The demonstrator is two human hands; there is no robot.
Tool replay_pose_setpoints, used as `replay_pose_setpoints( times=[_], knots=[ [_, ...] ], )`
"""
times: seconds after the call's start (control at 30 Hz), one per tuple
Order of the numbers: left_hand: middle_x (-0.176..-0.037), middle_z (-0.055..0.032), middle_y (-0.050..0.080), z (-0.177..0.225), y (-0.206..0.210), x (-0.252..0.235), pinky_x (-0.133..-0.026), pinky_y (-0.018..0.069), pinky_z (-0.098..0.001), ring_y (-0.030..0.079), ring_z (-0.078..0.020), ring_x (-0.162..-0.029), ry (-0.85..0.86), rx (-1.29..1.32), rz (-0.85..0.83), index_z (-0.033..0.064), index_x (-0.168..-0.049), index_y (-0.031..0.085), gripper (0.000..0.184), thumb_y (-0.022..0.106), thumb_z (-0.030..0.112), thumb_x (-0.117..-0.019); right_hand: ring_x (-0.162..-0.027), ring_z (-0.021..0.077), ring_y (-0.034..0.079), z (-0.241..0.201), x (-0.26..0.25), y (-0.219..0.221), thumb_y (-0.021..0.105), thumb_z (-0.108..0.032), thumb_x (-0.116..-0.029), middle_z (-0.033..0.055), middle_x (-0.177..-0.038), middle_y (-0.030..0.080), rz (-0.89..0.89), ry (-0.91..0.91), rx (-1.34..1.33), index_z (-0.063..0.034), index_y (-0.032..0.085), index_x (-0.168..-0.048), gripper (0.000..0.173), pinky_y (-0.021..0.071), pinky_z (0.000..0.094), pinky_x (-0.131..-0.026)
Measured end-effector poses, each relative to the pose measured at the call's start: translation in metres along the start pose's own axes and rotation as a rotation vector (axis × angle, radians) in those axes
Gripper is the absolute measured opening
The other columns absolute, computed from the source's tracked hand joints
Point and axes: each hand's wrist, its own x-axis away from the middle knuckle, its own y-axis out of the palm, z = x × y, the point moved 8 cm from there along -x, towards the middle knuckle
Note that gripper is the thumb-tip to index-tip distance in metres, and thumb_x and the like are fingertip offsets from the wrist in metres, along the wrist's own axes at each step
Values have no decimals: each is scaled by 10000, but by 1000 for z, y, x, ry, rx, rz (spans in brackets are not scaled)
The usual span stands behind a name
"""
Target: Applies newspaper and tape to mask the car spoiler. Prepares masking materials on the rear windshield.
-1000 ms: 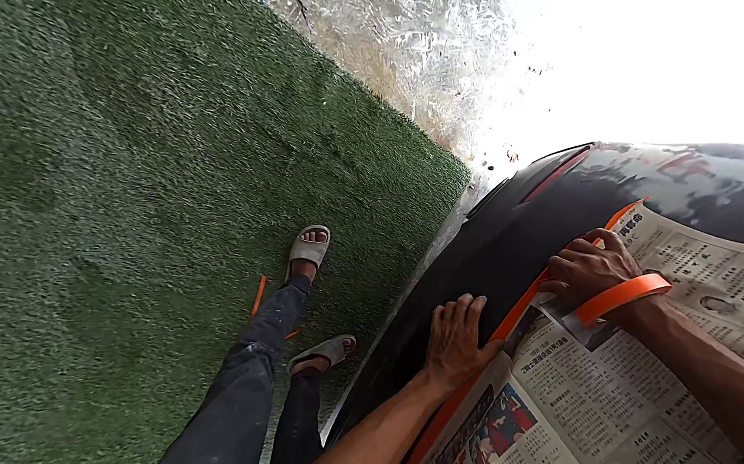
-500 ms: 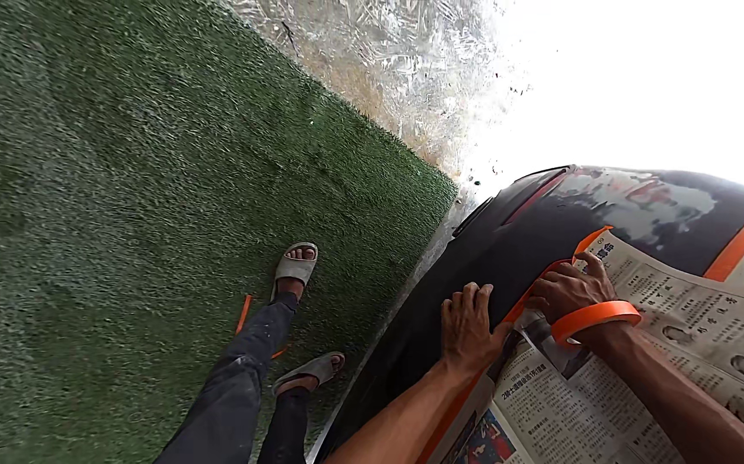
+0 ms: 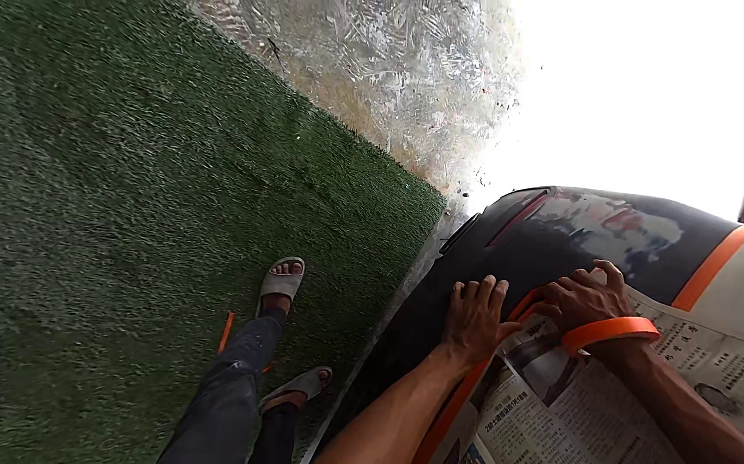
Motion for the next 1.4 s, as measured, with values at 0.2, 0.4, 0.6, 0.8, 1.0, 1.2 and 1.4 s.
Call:
replay_pose_setpoints(
  times=[0.2,0.4,0.6,0.8,1.0,1.2,1.4],
  knots=[
    [-1455,-108,555,7,9,-10,-1057,418,-535,594,-292,-1227,-58,2,-119,147,-1437,566,560,571,463,-974,-1010,253,706,-3,-9,15,664,-521,-948,37,-937,760,-119,70,29,-152,773,-963,386,316,580,-1154],
    [-1441,-105,559,14,16,-34,-1054,411,-524,580,-286,-1235,-133,29,-108,147,-1425,574,582,552,528,-985,-969,259,714,8,-8,19,698,-556,-901,50,-908,757,-60,112,31,-141,763,-963,424,423,542,-1059],
    [-1493,-95,486,12,18,-48,-1037,401,-517,512,-293,-1287,-234,104,-229,213,-1480,519,640,630,537,-939,-924,209,715,39,-4,1,686,-533,-925,13,-898,758,-223,155,-31,-172,755,-959,369,405,503,-1084],
    [-1488,-92,480,12,18,-55,-1038,394,-509,500,-292,-1290,-276,131,-253,261,-1463,542,612,670,498,-914,-1049,348,694,48,7,12,579,-518,-1006,127,-1076,732,-620,391,-263,-172,674,-1182,400,527,564,-863],
    [-1483,-90,460,9,16,-62,-1002,417,-510,496,-301,-1271,-366,210,-304,291,-1473,522,695,756,474,-845,-1060,364,679,48,12,28,639,-449,-996,170,-1022,717,-562,559,-453,-78,683,-1078,382,518,561,-905],
    [-1428,-87,489,17,14,-71,-964,439,-495,517,-298,-1222,-347,217,-265,286,-1444,549,670,781,404,-827,-1079,354,686,44,17,29,578,-521,-1004,169,-1051,725,-540,694,-396,-121,665,-1159,438,516,554,-900],
    [-1420,-93,504,26,13,-86,-960,434,-490,521,-293,-1217,-222,156,-221,284,-1440,557,690,796,462,-817,-1082,328,693,35,20,29,499,-523,-1028,143,-1063,728,-565,749,-324,-133,652,-1150,436,527,530,-870]
  ],
)
